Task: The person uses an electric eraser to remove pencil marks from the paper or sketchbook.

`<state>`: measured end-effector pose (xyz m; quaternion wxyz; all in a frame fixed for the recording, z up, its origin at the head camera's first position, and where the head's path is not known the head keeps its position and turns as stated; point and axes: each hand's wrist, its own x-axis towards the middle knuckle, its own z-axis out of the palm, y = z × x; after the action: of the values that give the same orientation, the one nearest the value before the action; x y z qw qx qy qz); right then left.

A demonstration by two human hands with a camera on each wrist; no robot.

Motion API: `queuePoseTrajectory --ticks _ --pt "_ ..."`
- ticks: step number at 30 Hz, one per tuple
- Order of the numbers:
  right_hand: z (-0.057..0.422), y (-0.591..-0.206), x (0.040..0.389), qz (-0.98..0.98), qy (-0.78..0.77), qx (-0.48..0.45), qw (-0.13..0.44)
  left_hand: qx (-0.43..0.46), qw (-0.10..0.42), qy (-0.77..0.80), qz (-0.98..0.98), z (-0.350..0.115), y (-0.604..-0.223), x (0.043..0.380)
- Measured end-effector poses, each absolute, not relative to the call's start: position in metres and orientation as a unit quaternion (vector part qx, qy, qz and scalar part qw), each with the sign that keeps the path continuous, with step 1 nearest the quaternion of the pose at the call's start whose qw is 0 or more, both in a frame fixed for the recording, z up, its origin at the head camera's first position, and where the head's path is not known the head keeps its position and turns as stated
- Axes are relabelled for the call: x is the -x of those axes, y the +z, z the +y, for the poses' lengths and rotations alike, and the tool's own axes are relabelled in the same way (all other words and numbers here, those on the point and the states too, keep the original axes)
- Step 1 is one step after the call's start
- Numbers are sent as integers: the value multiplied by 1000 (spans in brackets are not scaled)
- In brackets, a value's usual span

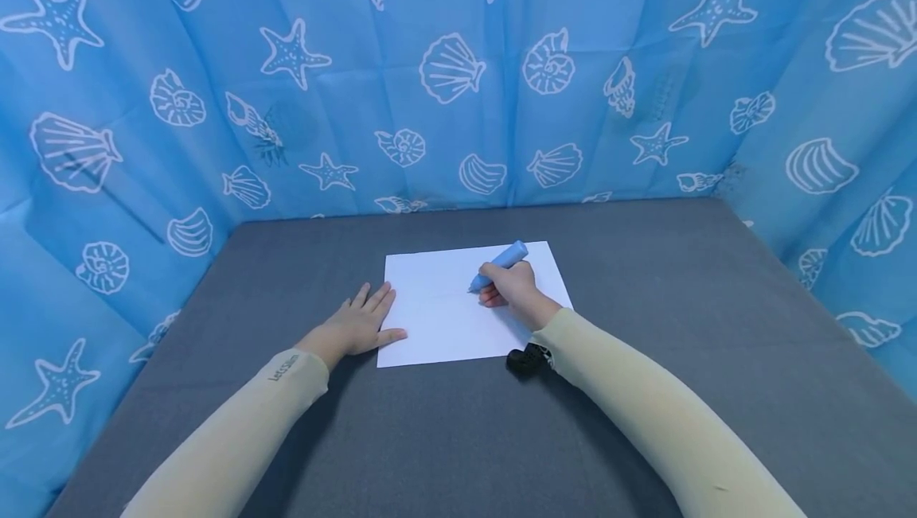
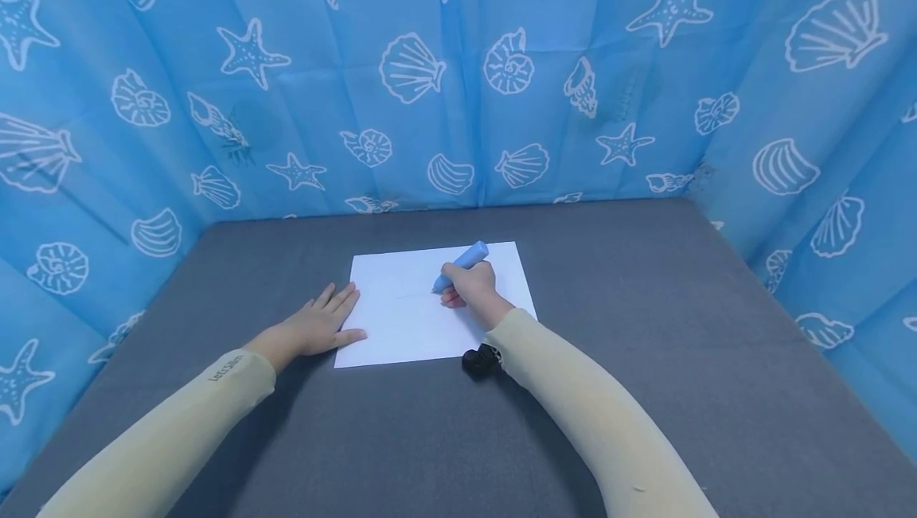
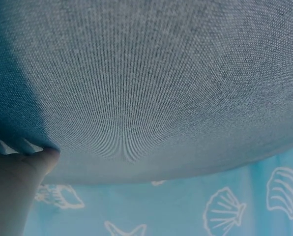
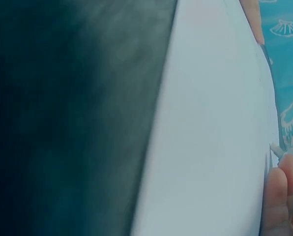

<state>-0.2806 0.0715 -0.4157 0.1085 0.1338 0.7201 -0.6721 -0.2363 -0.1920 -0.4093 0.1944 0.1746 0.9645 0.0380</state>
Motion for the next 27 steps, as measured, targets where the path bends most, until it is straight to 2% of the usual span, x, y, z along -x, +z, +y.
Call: queuePoseTrajectory --ticks 9,17,27 --pt "68 -416 283 721 -670 -122 129 -173 194 34 965 -193 -410 238" --pt "79 -416 282 726 -665 -142 101 -178 206 28 962 -194 -410 239" --pt "64 -417 281 725 -668 -122 116 -174 193 35 965 -193 -412 238"
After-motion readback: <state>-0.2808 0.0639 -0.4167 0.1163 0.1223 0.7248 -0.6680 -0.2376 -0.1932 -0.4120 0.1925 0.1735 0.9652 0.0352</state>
